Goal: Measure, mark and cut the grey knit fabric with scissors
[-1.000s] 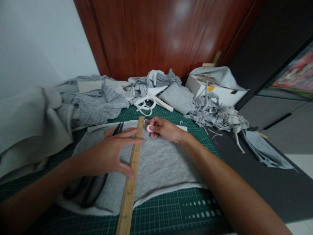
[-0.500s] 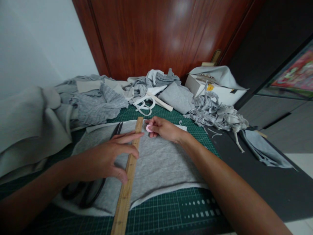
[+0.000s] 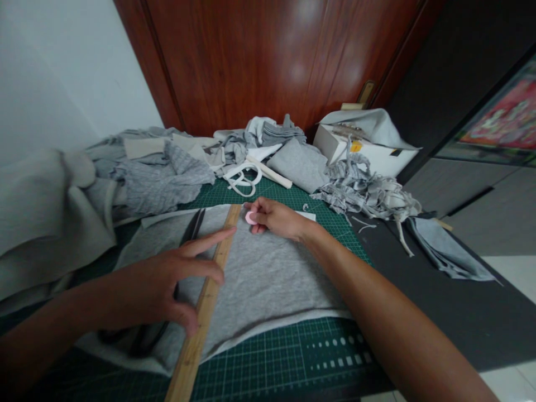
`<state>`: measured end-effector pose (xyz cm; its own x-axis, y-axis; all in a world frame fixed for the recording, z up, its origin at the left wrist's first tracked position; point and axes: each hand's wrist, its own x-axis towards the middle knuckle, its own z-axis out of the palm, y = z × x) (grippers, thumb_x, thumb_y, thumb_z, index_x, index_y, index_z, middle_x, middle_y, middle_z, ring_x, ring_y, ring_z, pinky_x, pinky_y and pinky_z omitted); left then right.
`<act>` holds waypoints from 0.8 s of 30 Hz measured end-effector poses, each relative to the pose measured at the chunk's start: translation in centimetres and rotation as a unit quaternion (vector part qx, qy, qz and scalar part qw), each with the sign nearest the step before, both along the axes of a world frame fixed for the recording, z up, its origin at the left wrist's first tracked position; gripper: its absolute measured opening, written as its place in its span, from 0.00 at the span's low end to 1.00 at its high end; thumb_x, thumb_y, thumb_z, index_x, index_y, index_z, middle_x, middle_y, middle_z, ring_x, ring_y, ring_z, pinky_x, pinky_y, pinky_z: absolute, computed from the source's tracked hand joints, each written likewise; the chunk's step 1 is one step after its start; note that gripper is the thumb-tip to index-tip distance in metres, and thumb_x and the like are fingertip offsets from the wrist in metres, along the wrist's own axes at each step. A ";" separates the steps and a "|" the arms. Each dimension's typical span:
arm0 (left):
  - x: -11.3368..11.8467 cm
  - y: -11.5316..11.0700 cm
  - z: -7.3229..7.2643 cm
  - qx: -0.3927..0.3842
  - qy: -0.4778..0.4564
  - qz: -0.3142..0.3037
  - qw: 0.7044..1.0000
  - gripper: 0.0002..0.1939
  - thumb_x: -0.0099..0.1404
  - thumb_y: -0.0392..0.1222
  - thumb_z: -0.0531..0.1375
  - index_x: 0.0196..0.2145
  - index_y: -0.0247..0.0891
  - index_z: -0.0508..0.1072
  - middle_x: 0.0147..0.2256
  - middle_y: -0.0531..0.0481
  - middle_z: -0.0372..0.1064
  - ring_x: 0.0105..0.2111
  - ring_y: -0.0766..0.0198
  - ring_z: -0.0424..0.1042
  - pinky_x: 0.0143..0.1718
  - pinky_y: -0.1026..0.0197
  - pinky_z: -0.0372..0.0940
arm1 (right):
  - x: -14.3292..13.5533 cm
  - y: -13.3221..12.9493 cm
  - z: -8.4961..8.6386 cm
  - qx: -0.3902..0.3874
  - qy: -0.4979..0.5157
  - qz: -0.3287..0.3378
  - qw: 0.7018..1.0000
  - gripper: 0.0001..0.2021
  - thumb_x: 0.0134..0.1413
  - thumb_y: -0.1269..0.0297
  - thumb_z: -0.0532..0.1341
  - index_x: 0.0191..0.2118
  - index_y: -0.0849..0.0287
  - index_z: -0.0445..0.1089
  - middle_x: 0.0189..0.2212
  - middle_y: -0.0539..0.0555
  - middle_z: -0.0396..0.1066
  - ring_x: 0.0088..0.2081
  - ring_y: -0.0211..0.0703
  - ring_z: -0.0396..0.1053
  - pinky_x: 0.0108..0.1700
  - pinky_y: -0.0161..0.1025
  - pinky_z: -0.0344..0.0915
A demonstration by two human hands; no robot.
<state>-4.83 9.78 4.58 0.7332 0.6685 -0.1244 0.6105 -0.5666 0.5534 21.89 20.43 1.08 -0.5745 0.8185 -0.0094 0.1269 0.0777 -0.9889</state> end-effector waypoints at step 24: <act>1.4 1.5 -0.6 0.062 -0.037 -0.013 0.997 0.26 0.58 0.59 0.72 0.49 0.43 0.77 0.70 0.42 0.58 0.73 0.42 0.49 0.68 0.44 0.56 | 0.0 -0.2 0.2 0.001 -0.008 -0.004 1.000 0.14 0.62 0.61 0.69 0.34 0.56 0.63 0.25 0.47 0.75 0.26 0.35 0.68 0.33 0.34 0.66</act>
<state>-3.41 11.27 4.03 0.7546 0.6561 0.0134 0.5546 -0.6486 0.5213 21.88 20.20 1.31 -0.5683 0.8227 -0.0178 0.1435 0.0777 -0.9866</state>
